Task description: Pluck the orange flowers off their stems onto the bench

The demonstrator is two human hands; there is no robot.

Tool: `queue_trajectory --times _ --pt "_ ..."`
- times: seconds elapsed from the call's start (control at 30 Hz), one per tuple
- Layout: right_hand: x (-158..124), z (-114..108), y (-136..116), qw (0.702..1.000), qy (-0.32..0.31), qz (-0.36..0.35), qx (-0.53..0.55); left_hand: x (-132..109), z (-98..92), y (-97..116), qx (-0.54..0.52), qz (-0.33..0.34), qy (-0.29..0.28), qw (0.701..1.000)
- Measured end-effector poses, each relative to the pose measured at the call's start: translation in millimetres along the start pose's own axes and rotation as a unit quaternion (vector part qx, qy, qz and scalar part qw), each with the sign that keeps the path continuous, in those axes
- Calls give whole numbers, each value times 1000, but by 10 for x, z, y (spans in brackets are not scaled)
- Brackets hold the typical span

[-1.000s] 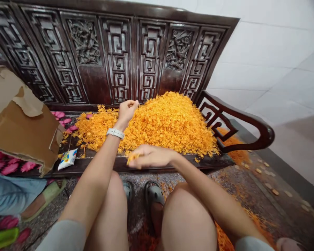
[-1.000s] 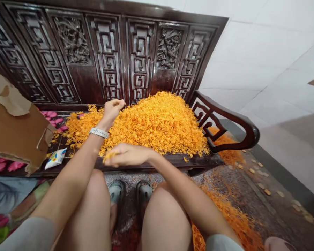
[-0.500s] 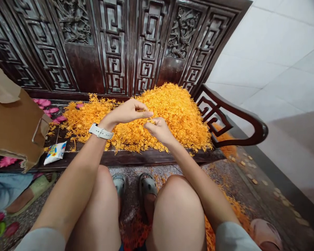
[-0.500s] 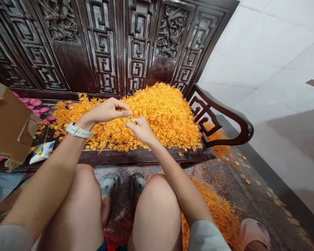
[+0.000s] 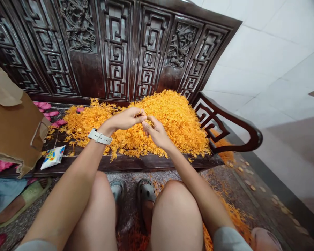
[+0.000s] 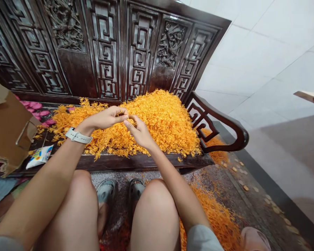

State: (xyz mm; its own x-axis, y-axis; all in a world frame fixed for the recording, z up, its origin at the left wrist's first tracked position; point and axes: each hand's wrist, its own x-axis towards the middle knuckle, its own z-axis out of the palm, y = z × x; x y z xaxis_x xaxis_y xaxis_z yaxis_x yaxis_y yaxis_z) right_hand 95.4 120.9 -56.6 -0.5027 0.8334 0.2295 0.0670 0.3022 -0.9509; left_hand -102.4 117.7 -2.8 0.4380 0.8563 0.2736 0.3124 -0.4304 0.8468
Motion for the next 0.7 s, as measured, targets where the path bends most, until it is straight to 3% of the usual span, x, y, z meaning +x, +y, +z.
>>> queue_trajectory --times 0.17,0.27,0.4,0.47,0.57,0.7 --pt "23 -35 23 997 46 -40 -37 4 69 -9 9 -27 22 999" --pt "15 -67 -9 997 23 -53 -41 -13 87 16 -31 -71 13 997" --pt "-21 -90 -44 993 -80 2 87 -10 139 20 -161 -113 -38 980" --pt "-40 -106 -67 977 -114 11 178 13 207 29 -232 -115 -33 965" --pt "-63 -145 -140 953 -118 18 278 54 352 74 -316 -105 11 943" --pt "-84 -185 -264 934 -81 78 339 86 558 150 -389 -99 65 914"
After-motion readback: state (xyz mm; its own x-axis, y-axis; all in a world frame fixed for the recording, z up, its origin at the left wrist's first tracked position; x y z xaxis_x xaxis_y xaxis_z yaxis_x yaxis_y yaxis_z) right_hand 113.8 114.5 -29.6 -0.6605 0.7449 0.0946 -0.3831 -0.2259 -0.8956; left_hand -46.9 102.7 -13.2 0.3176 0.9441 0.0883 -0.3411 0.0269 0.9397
